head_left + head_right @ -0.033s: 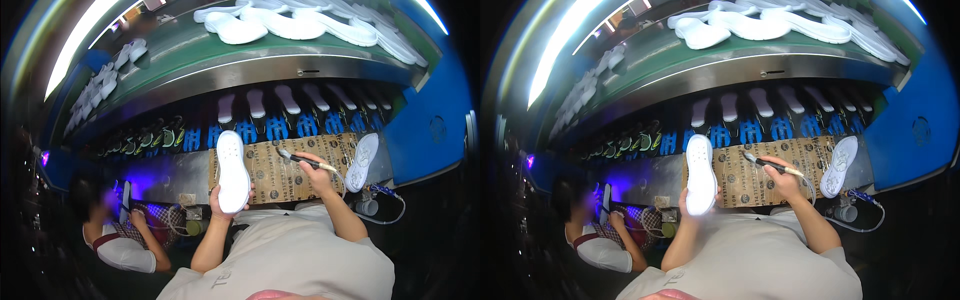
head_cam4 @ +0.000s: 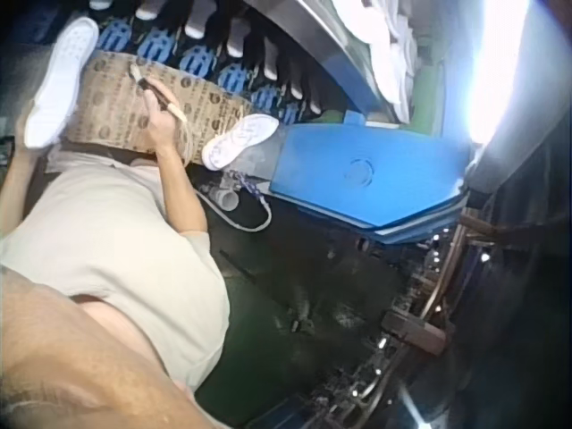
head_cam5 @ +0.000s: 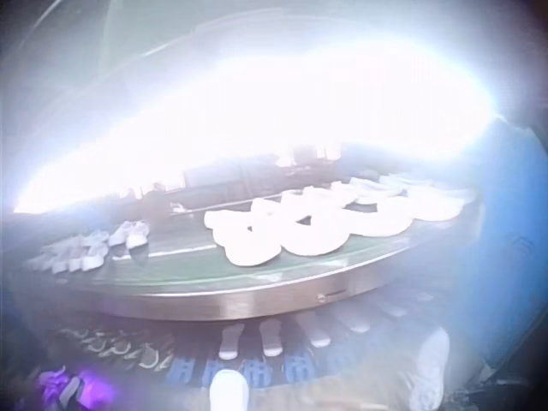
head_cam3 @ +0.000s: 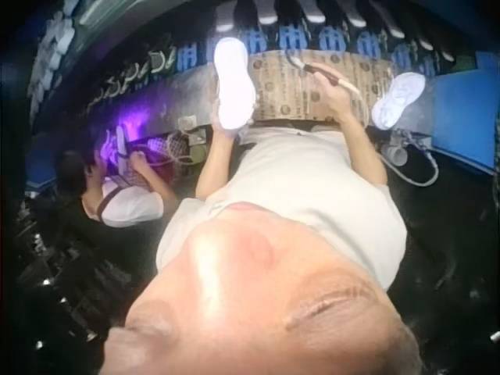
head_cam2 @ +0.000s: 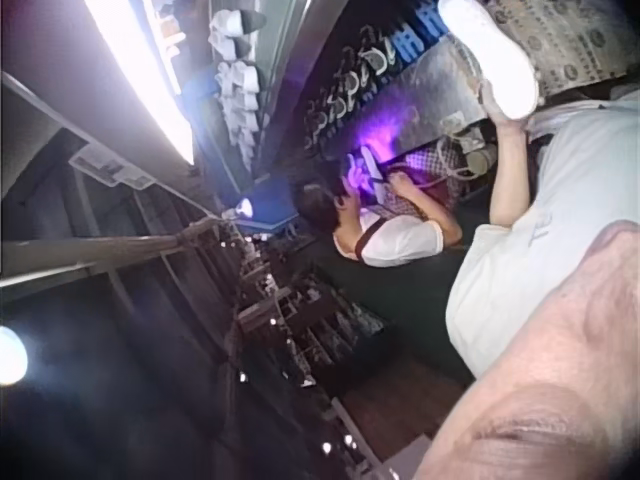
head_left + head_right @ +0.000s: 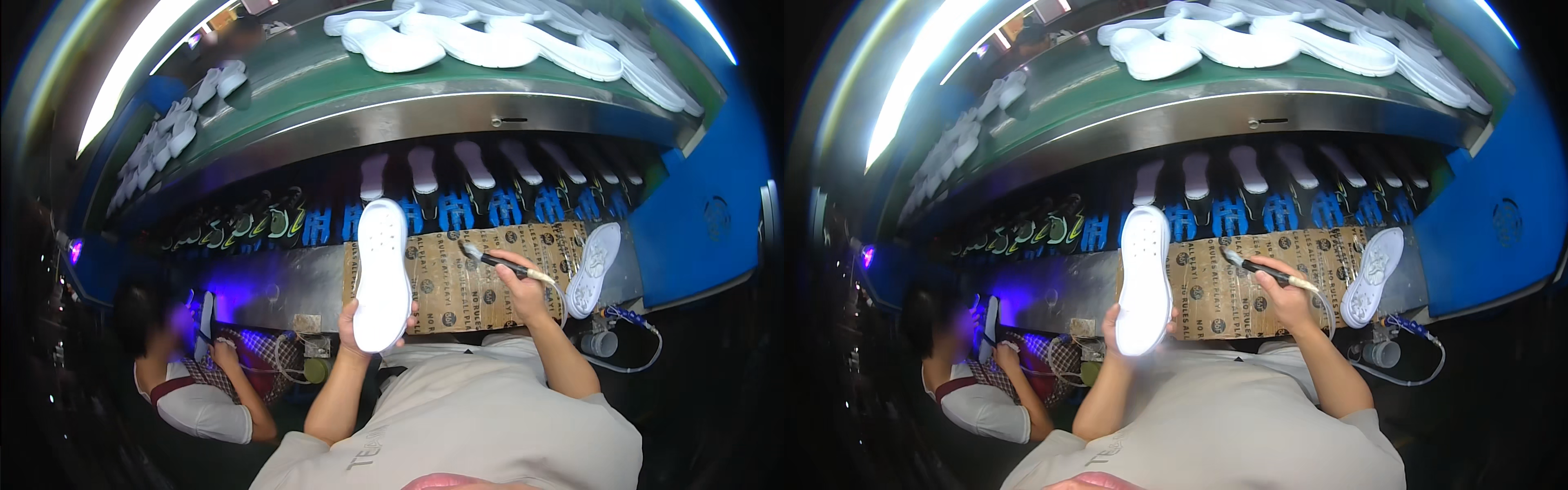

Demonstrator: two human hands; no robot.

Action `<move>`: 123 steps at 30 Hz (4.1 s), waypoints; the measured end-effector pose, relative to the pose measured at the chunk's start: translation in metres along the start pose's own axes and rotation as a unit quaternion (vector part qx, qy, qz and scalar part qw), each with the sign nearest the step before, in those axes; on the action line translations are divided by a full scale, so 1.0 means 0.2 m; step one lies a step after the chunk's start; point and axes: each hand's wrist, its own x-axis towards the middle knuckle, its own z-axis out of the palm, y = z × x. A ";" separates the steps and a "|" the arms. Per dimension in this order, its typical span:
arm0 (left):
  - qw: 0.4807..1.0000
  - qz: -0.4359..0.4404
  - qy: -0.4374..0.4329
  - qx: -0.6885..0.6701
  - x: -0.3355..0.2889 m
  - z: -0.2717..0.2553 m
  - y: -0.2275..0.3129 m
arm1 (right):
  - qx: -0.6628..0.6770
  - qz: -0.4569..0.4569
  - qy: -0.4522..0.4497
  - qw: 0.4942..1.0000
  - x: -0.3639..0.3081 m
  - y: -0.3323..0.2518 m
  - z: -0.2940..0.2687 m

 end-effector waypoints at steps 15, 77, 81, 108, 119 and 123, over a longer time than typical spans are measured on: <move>0.662 0.355 0.188 0.633 0.97 1.23 1.24 | -0.043 -0.054 0.032 0.997 -0.08 0.01 -0.07; 0.972 0.164 0.094 0.138 0.52 0.07 -0.14 | -0.199 -0.350 -0.199 0.893 0.15 -0.23 0.36; 0.961 0.184 0.098 0.181 0.55 0.17 -0.13 | -0.254 -0.369 -0.159 0.880 0.15 -0.24 0.38; 0.945 0.013 -0.062 0.320 0.68 0.64 0.29 | -0.195 -0.263 -0.378 0.866 0.06 -0.53 0.31; 0.642 -0.159 0.146 0.736 0.93 0.72 0.19 | -0.304 -0.284 -0.399 0.817 0.07 -0.56 0.28; 0.555 -0.213 0.134 0.792 0.92 0.73 0.21 | -0.253 -0.289 -0.346 0.856 0.08 -0.59 0.24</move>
